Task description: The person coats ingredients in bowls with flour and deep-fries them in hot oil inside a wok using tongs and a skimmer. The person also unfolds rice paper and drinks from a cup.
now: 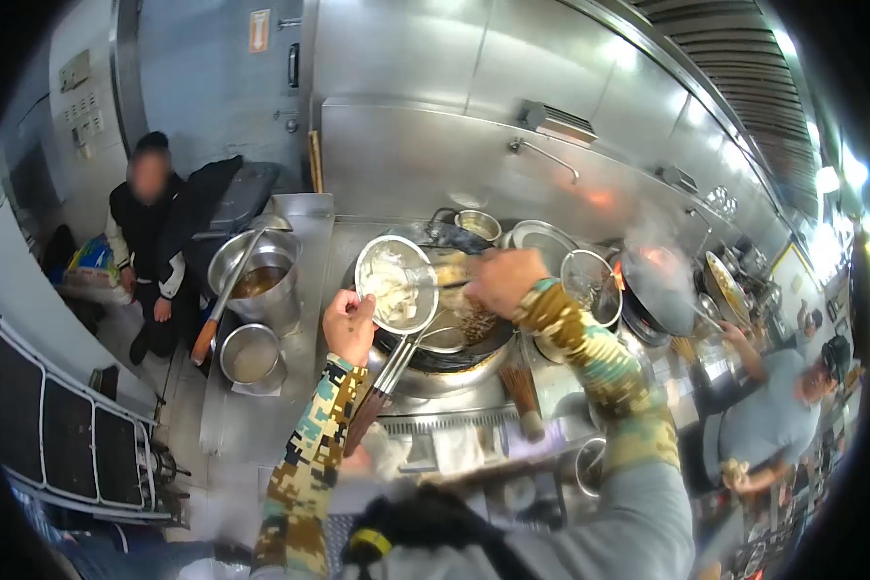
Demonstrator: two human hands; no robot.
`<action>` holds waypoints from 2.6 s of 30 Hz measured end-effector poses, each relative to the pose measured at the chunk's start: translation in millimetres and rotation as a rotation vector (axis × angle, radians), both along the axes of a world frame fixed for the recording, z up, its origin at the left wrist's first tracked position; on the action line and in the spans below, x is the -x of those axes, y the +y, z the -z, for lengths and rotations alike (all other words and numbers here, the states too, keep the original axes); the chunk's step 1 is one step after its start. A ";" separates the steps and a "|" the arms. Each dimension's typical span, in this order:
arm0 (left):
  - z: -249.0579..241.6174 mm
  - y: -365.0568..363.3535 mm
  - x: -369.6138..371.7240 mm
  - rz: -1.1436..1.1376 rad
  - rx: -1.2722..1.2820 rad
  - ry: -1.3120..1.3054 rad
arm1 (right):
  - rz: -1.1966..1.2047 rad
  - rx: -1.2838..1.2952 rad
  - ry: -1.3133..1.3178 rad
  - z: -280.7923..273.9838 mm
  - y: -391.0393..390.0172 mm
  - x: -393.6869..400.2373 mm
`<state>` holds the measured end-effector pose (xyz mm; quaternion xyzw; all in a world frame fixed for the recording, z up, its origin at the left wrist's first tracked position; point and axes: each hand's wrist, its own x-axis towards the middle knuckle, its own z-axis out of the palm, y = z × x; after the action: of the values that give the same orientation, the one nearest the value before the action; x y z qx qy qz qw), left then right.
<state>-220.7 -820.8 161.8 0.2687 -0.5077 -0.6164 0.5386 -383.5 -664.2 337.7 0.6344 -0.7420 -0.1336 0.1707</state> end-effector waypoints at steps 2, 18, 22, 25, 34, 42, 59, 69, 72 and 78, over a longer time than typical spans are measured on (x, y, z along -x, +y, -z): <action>-5.0 4.7 15.3 0.013 0.030 0.024 | -0.046 -0.043 0.113 24.1 -17.8 -3.6; 42.7 -19.4 25.1 -0.136 -0.039 -0.063 | 0.626 -0.018 -0.251 103.2 -10.9 154.5; 56.9 -26.9 27.7 -0.176 0.131 -0.099 | 0.380 0.136 -0.182 18.3 -0.4 104.9; 20.0 -5.6 25.0 -0.098 0.118 -0.085 | 0.147 0.130 -0.053 -19.3 7.2 32.3; 16.6 -0.8 25.2 -0.045 -0.007 0.005 | 0.103 0.184 -0.050 1.6 2.3 30.1; 46.3 -12.1 36.3 -0.095 0.084 -0.040 | 0.116 0.038 -0.146 54.4 -38.2 46.5; 56.8 -32.0 16.2 -0.147 -0.013 -0.051 | 0.532 0.042 -0.137 96.9 -20.4 139.7; 1.6 -1.0 22.9 -0.055 0.128 -0.016 | -0.067 -0.038 0.124 32.0 -9.3 2.3; -0.5 -1.2 23.2 -0.112 0.134 -0.148 | -0.054 -0.004 0.164 23.6 -11.2 13.5; 36.8 -17.6 14.3 -0.241 0.212 -0.122 | 0.153 0.088 -0.015 -7.3 8.5 35.2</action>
<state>-235.1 -838.4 125.0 0.3062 -0.5659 -0.4729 0.6019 -418.7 -655.7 345.0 0.5689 -0.7946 -0.1086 0.1821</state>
